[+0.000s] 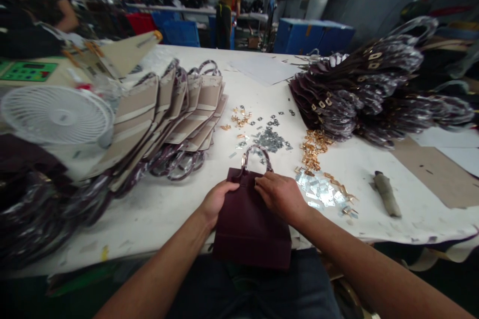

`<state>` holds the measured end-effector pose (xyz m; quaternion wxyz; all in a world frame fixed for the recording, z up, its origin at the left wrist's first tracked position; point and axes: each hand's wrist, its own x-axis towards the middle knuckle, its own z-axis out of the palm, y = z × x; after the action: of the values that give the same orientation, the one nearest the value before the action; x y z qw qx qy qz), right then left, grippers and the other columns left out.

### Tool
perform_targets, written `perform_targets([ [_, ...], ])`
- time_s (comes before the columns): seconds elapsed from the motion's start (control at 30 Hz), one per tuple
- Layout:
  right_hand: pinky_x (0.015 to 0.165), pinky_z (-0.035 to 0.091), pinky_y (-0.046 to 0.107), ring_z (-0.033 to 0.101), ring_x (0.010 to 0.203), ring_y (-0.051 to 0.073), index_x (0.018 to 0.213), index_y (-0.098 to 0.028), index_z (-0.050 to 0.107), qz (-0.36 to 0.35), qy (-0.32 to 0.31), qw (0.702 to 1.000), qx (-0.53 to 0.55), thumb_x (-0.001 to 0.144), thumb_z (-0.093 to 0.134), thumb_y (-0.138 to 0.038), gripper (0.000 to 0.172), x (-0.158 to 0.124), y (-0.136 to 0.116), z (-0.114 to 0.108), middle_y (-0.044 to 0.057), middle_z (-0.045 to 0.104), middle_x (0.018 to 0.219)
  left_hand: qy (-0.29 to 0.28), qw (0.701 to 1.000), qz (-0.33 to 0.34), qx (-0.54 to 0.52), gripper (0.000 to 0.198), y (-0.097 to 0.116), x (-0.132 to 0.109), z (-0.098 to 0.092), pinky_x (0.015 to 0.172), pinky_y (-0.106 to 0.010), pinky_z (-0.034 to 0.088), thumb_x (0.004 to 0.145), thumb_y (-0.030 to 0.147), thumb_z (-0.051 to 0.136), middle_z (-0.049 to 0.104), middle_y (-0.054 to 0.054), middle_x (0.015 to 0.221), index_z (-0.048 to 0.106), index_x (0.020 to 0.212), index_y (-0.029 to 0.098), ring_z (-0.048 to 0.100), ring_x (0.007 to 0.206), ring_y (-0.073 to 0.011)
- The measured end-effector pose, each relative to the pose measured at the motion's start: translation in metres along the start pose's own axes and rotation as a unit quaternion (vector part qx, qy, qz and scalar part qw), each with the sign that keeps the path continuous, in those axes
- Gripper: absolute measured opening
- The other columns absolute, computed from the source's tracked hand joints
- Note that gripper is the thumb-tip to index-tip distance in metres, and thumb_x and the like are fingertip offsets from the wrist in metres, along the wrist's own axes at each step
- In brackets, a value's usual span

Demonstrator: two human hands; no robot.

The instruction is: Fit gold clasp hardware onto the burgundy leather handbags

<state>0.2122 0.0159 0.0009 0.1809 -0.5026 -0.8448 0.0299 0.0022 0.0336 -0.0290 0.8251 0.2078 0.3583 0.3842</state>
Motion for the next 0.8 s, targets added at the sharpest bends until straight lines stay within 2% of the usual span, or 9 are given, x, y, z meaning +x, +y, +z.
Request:
perform_targets([
  [0.07, 0.072, 0.046, 0.027, 0.068, 0.084, 0.018, 0.116, -0.023, 0.073, -0.012, -0.017, 0.999, 0.035, 0.106, 0.051, -0.029, 0.025, -0.002, 0.004, -0.005, 0.006, 0.073, 0.098, -0.014, 1.000, 0.004, 0.006, 0.034, 0.000, 0.000, 0.000, 0.064, -0.029, 0.056, 0.073, 0.019, 0.070, 0.076, -0.012, 0.083, 0.074, 0.105, 0.009, 0.070, 0.063, -0.0208],
  [0.17, 0.069, 0.045, 0.026, 0.069, 0.081, 0.017, 0.112, -0.025, 0.075, -0.006, -0.016, 0.999, 0.037, 0.105, 0.053, -0.030, 0.024, -0.002, 0.005, -0.008, 0.004, 0.073, 0.094, -0.026, 1.000, 0.011, 0.013, 0.033, 0.000, 0.000, 0.000, 0.062, -0.029, 0.055, 0.074, 0.020, 0.069, 0.076, -0.012, 0.081, 0.074, 0.105, 0.009, 0.069, 0.062, -0.0205],
  [0.3, 0.066, 0.040, 0.029, 0.066, 0.076, 0.019, 0.108, -0.024, 0.077, -0.003, 0.004, 0.999, -0.047, 0.104, 0.054, -0.030, 0.024, 0.000, -0.002, -0.004, 0.004, 0.071, 0.086, -0.023, 0.999, 0.015, 0.017, 0.035, 0.001, -0.001, 0.001, 0.061, -0.028, 0.054, 0.075, 0.019, 0.068, 0.076, -0.011, 0.081, 0.074, 0.108, 0.009, 0.069, 0.061, -0.0206],
  [0.4, 0.064, 0.038, 0.032, 0.064, 0.073, 0.019, 0.107, -0.023, 0.076, -0.012, -0.006, 0.995, -0.101, 0.105, 0.052, -0.029, 0.025, 0.000, -0.007, -0.001, 0.004, 0.070, 0.084, -0.022, 1.000, 0.014, 0.015, 0.035, 0.001, -0.002, 0.002, 0.064, -0.030, 0.056, 0.075, 0.018, 0.068, 0.077, -0.011, 0.082, 0.073, 0.109, 0.008, 0.070, 0.062, -0.0212],
  [0.47, 0.064, 0.039, 0.031, 0.064, 0.074, 0.019, 0.110, -0.023, 0.076, -0.002, -0.007, 0.995, -0.097, 0.105, 0.052, -0.029, 0.024, 0.000, -0.007, 0.001, 0.004, 0.071, 0.086, -0.018, 1.000, 0.017, 0.011, 0.035, 0.000, -0.001, 0.001, 0.065, -0.030, 0.056, 0.075, 0.017, 0.069, 0.077, -0.012, 0.083, 0.073, 0.109, 0.008, 0.071, 0.064, -0.0217],
  [0.63, 0.073, 0.045, 0.031, 0.068, 0.084, 0.019, 0.116, -0.024, 0.073, 0.025, 0.041, 0.997, -0.057, 0.106, 0.052, -0.030, 0.025, -0.004, -0.009, 0.006, 0.005, 0.075, 0.099, 0.002, 1.000, 0.009, -0.017, 0.034, -0.002, 0.002, -0.001, 0.066, -0.030, 0.056, 0.074, 0.019, 0.070, 0.078, -0.012, 0.085, 0.074, 0.106, 0.009, 0.072, 0.066, -0.0220],
  [0.8, 0.084, 0.049, 0.037, 0.067, 0.097, 0.025, 0.125, -0.021, 0.069, 0.050, 0.054, 0.996, -0.053, 0.105, 0.049, -0.022, 0.028, -0.008, -0.027, 0.016, 0.010, 0.073, 0.113, 0.041, 0.997, -0.008, -0.071, 0.028, 0.000, 0.003, 0.001, 0.072, -0.032, 0.058, 0.075, 0.017, 0.068, 0.078, -0.011, 0.084, 0.074, 0.101, 0.010, 0.073, 0.069, -0.0220],
])
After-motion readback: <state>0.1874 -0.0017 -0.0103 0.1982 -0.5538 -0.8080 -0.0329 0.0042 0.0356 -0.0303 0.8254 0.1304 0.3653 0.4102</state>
